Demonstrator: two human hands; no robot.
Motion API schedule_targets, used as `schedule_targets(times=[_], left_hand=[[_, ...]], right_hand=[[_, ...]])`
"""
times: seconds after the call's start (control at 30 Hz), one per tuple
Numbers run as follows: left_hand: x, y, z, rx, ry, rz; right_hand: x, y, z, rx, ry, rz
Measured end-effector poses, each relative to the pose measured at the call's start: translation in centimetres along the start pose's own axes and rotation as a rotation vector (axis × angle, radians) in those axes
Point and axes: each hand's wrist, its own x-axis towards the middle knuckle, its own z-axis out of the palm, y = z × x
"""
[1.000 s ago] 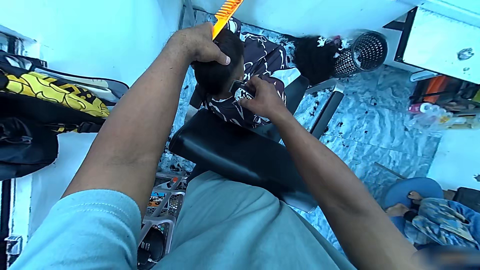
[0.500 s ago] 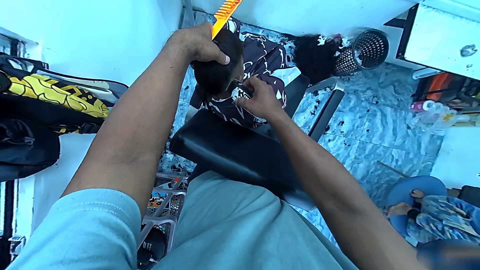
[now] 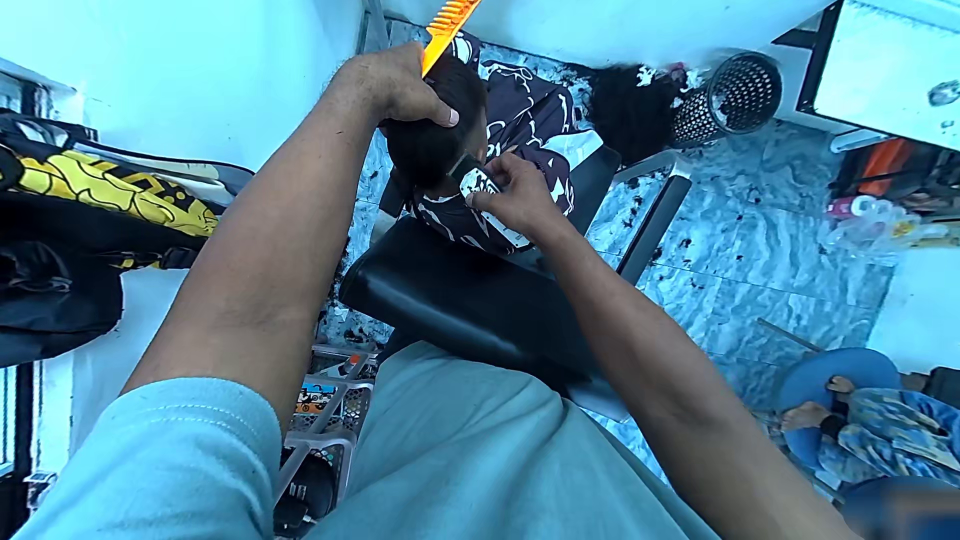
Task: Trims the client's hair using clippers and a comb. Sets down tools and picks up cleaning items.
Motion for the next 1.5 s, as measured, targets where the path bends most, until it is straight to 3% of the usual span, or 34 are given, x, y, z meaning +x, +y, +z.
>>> schedule_targets(times=[0.07, 0.2, 0.33, 0.47, 0.6, 0.73, 0.83, 0.97, 1.1, 1.17, 1.5], left_hand=[[-0.1, 0.2, 0.0, 0.001, -0.003, -0.003], [-0.2, 0.1, 0.0, 0.010, -0.005, 0.013], [-0.1, 0.1, 0.0, 0.003, -0.007, 0.008], [-0.6, 0.4, 0.0, -0.009, 0.000, 0.004], [-0.6, 0.5, -0.1, -0.014, -0.010, -0.001], [-0.3, 0.3, -0.1, -0.007, -0.009, 0.029], [-0.5, 0.4, -0.1, -0.014, -0.020, 0.016], [-0.3, 0.1, -0.2, -0.029, -0.028, 0.033], [-0.2, -0.5, -0.3, -0.069, -0.052, 0.069], [-0.3, -0.6, -0.3, -0.103, -0.060, 0.075], [-0.4, 0.0, -0.5, -0.077, -0.059, 0.040]], right_hand=[[-0.1, -0.1, 0.0, -0.082, -0.019, 0.024], [-0.1, -0.1, 0.1, 0.205, 0.009, 0.003], [0.1, 0.0, -0.4, -0.084, -0.009, 0.026], [0.1, -0.1, -0.7, 0.171, 0.000, 0.018], [0.3, 0.1, -0.7, 0.012, -0.016, 0.042], [0.1, -0.3, -0.9, 0.288, -0.014, 0.031], [0.5, -0.1, -1.2, 0.048, -0.039, 0.051], [0.4, -0.7, -1.7, 0.244, -0.061, 0.059], [0.7, -0.7, -2.5, -0.252, -0.057, 0.027], [0.8, -0.3, -2.7, -0.348, -0.059, 0.016], [2.0, 0.9, -2.5, -0.153, -0.063, -0.010]])
